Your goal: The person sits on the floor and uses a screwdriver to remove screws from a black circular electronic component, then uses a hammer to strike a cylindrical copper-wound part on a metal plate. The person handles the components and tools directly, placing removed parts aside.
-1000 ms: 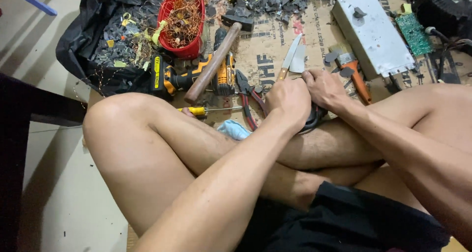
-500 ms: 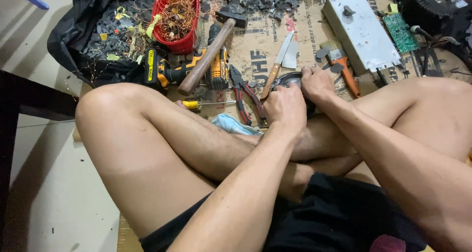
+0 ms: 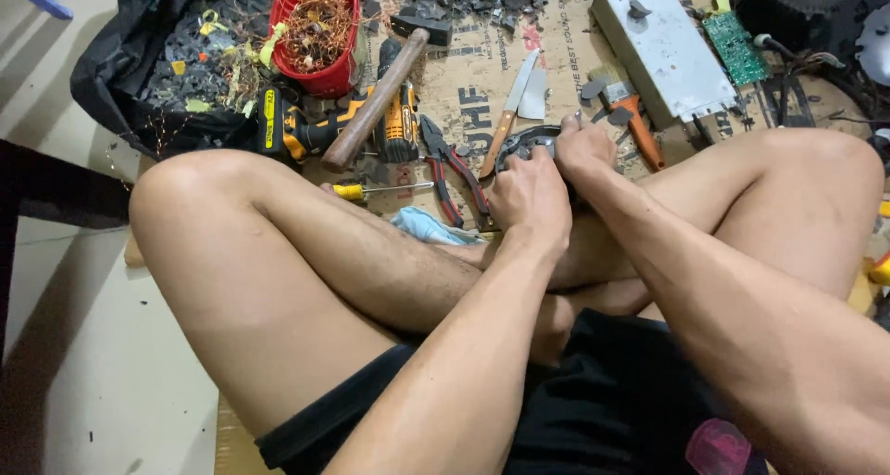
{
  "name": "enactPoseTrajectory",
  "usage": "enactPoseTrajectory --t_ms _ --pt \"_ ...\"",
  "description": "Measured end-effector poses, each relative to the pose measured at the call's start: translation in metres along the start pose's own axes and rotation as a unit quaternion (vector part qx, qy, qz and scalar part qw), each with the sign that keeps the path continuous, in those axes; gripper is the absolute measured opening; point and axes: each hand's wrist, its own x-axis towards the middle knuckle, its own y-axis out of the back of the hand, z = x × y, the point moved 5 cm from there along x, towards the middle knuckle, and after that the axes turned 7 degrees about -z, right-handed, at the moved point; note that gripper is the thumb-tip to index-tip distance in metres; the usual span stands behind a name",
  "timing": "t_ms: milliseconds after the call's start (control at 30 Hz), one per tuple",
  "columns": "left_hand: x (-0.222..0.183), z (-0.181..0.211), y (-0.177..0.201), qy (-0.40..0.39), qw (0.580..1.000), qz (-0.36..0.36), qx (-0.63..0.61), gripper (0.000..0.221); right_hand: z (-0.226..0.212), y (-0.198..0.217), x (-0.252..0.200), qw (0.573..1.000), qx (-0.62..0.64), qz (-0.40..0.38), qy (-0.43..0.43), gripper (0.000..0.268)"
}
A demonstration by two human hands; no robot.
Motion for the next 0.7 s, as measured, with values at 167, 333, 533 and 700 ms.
enactPoseTrajectory --t_ms 167,333,533,700 --pt "-0.001 0.005 0.011 0.020 0.998 -0.047 -0.021 0.020 -0.006 0.006 -0.016 1.000 0.020 0.014 -0.006 0.061" --pt "0.008 -0.001 0.008 0.049 0.992 -0.104 -0.048 0.022 0.004 -0.002 0.001 0.999 0.037 0.021 -0.022 0.060" --pt "0.054 -0.047 0.018 -0.040 0.984 -0.171 -0.012 0.025 -0.024 0.020 -0.054 0.994 0.040 -0.025 0.096 0.063" --pt "0.054 -0.055 0.038 -0.036 0.969 -0.243 -0.016 0.030 -0.027 0.014 -0.060 0.990 0.048 -0.084 0.107 0.076"
